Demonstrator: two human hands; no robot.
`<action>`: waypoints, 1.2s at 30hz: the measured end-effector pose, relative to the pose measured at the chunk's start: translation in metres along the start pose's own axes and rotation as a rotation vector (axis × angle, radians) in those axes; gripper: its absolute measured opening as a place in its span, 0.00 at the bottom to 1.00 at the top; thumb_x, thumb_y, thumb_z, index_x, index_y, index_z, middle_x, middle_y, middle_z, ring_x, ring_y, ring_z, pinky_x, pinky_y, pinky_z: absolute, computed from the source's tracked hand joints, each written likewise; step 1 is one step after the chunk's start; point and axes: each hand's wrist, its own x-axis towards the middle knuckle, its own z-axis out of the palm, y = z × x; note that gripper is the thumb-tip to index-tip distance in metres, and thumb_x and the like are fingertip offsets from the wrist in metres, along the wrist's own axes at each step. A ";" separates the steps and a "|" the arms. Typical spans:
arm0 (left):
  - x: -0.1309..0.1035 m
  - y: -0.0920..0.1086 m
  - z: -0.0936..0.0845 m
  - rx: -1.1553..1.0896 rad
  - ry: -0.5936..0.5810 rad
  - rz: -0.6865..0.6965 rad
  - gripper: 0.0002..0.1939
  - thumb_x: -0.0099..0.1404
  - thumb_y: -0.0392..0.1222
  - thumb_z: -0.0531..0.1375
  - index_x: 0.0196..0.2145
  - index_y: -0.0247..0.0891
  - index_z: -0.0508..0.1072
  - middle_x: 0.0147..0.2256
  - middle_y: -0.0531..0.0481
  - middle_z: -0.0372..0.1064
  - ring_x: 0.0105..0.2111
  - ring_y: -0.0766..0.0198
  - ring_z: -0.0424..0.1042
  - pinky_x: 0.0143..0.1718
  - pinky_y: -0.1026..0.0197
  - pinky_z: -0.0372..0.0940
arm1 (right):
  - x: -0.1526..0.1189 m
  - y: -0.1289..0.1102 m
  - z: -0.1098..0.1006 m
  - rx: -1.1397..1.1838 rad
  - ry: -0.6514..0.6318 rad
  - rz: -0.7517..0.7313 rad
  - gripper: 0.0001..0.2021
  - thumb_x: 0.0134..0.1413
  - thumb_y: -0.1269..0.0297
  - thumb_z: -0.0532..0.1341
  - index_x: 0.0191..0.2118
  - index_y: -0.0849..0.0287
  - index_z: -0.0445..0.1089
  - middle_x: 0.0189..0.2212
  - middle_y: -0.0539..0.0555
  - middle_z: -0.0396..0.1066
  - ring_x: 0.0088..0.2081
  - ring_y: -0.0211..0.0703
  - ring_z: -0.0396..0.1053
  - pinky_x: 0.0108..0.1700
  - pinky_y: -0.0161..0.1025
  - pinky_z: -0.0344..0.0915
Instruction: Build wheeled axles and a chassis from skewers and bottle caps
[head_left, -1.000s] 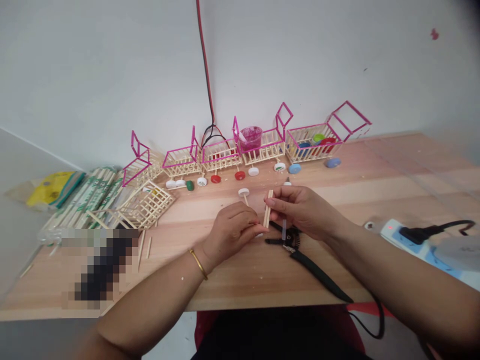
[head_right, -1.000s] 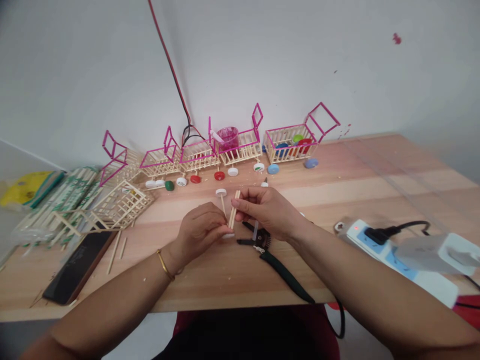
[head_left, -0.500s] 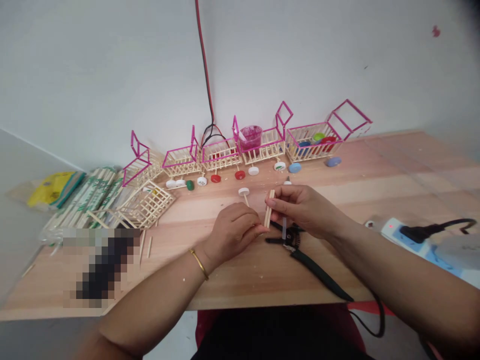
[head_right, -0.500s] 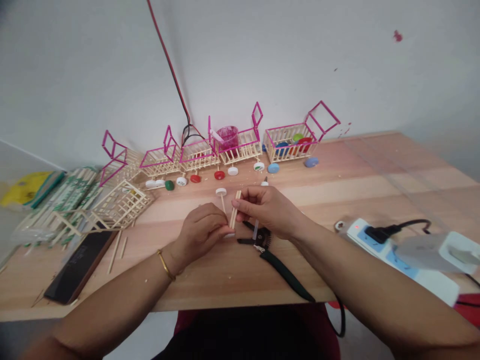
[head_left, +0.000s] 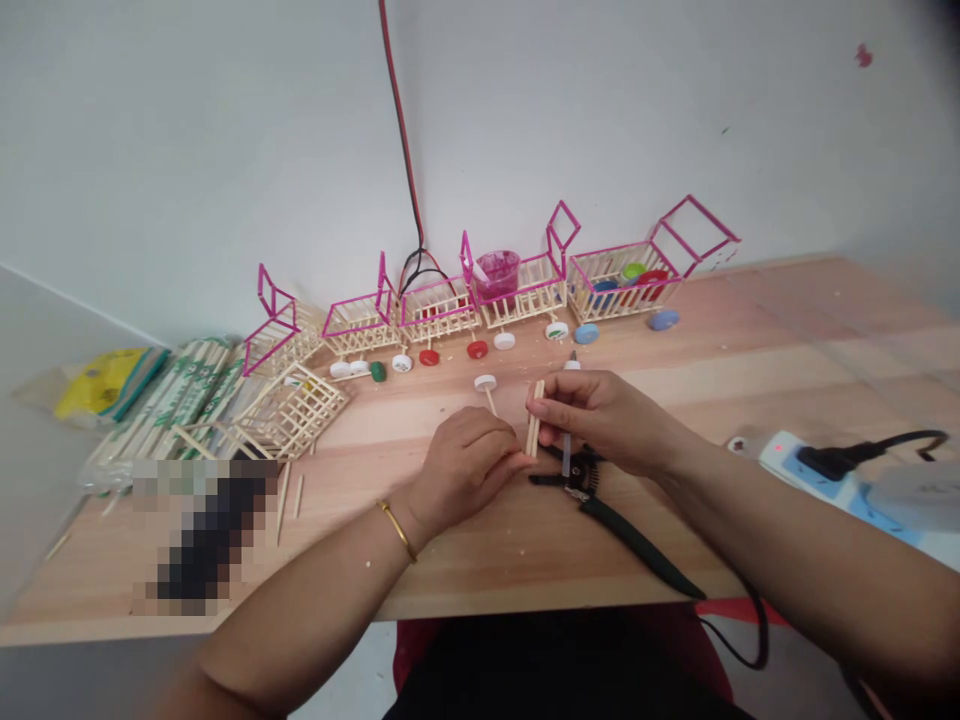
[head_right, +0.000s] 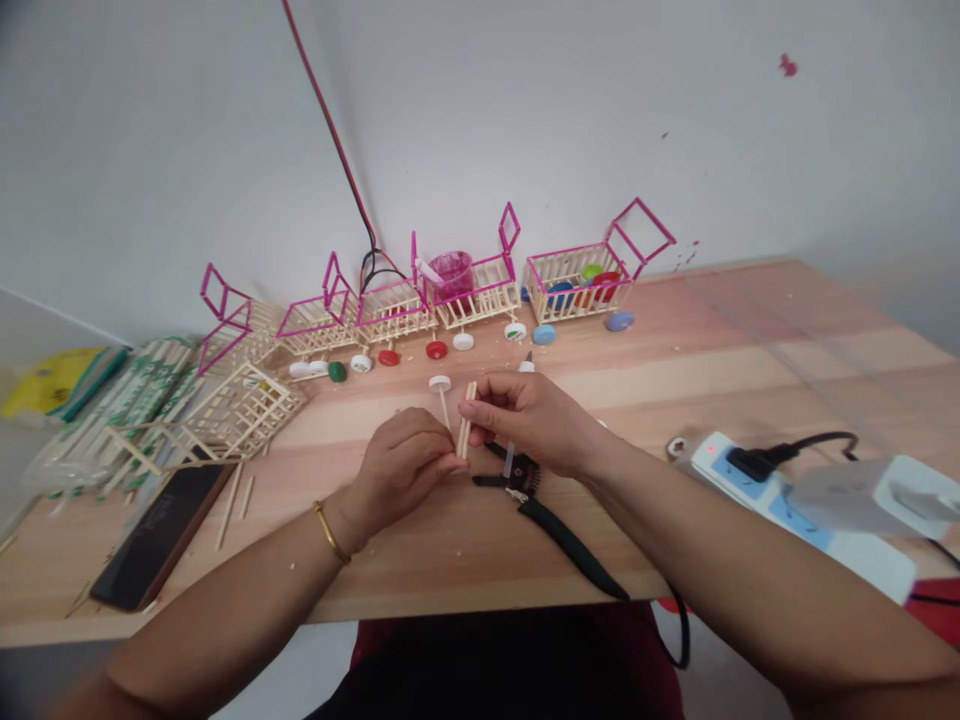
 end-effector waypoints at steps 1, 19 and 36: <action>0.000 0.000 0.000 -0.001 0.006 -0.005 0.06 0.63 0.41 0.59 0.30 0.36 0.69 0.29 0.48 0.70 0.30 0.64 0.67 0.34 0.61 0.62 | 0.000 0.000 0.000 0.004 0.009 -0.004 0.10 0.52 0.59 0.63 0.27 0.60 0.67 0.21 0.46 0.69 0.21 0.28 0.61 0.22 0.27 0.55; 0.002 0.003 -0.002 -0.326 0.054 -0.310 0.07 0.61 0.43 0.61 0.32 0.36 0.71 0.30 0.49 0.71 0.31 0.66 0.70 0.34 0.64 0.65 | -0.002 -0.002 -0.001 0.000 0.054 -0.041 0.11 0.53 0.55 0.61 0.28 0.58 0.68 0.22 0.48 0.70 0.23 0.32 0.65 0.25 0.31 0.61; 0.007 0.015 0.003 -0.748 0.082 -0.765 0.08 0.58 0.42 0.63 0.29 0.33 0.72 0.26 0.49 0.73 0.27 0.67 0.72 0.31 0.65 0.67 | -0.007 -0.003 0.014 -0.354 0.137 -0.270 0.08 0.55 0.60 0.59 0.29 0.57 0.71 0.24 0.49 0.70 0.27 0.38 0.65 0.31 0.35 0.61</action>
